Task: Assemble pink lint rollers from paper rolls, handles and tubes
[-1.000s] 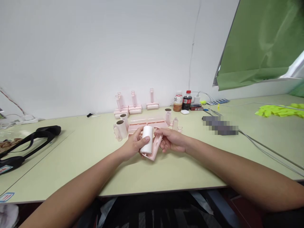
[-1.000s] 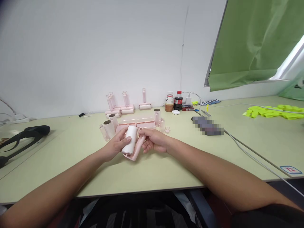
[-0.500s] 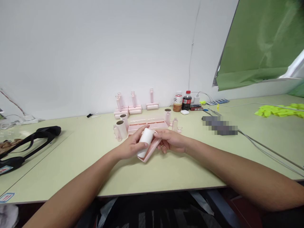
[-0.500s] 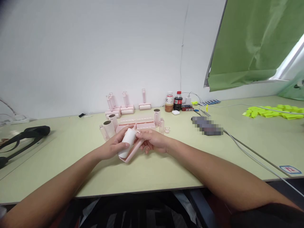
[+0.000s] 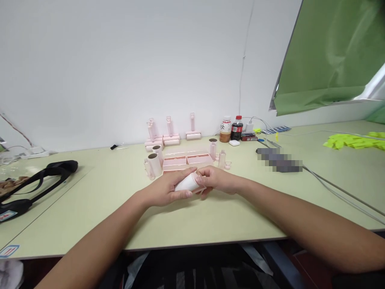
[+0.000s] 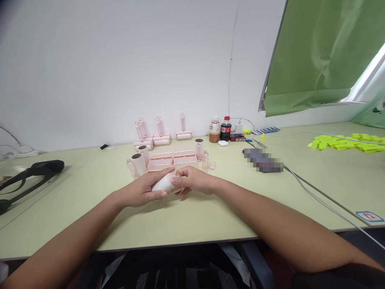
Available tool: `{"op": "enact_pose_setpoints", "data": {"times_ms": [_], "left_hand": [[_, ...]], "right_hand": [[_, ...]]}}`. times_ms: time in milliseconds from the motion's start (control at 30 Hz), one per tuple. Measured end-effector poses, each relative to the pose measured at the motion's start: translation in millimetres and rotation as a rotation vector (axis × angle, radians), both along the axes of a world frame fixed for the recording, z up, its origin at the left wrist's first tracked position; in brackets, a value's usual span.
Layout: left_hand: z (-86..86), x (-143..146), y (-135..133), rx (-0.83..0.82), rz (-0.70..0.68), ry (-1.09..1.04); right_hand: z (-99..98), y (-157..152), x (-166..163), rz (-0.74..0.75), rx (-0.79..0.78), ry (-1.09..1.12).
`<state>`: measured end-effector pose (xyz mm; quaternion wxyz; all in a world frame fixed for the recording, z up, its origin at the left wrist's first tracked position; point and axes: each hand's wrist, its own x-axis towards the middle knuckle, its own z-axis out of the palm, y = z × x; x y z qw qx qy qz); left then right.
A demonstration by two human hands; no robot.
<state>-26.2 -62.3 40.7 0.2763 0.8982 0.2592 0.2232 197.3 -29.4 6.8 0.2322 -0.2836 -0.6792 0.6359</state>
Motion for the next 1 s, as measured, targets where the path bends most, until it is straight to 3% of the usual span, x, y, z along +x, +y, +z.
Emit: {"op": "enact_pose_setpoints", "data": {"times_ms": [267, 600, 800, 1000], "left_hand": [[-8.4, -0.5, 2.5, 0.102, 0.059, 0.063], [-12.9, -2.6, 7.4, 0.223, 0.159, 0.235], [-14.8, -1.8, 8.3, 0.301, 0.149, 0.25], [-11.8, -1.9, 6.6, 0.331, 0.164, 0.23]], "right_hand": [[2.6, -7.8, -5.9, -0.012, 0.076, -0.07], [-7.9, -5.2, -9.2, -0.025, 0.14, 0.004], [-10.1, -6.5, -11.3, -0.066, 0.207, 0.046], [-8.8, -15.0, -15.3, -0.076, 0.167, 0.173]]}}
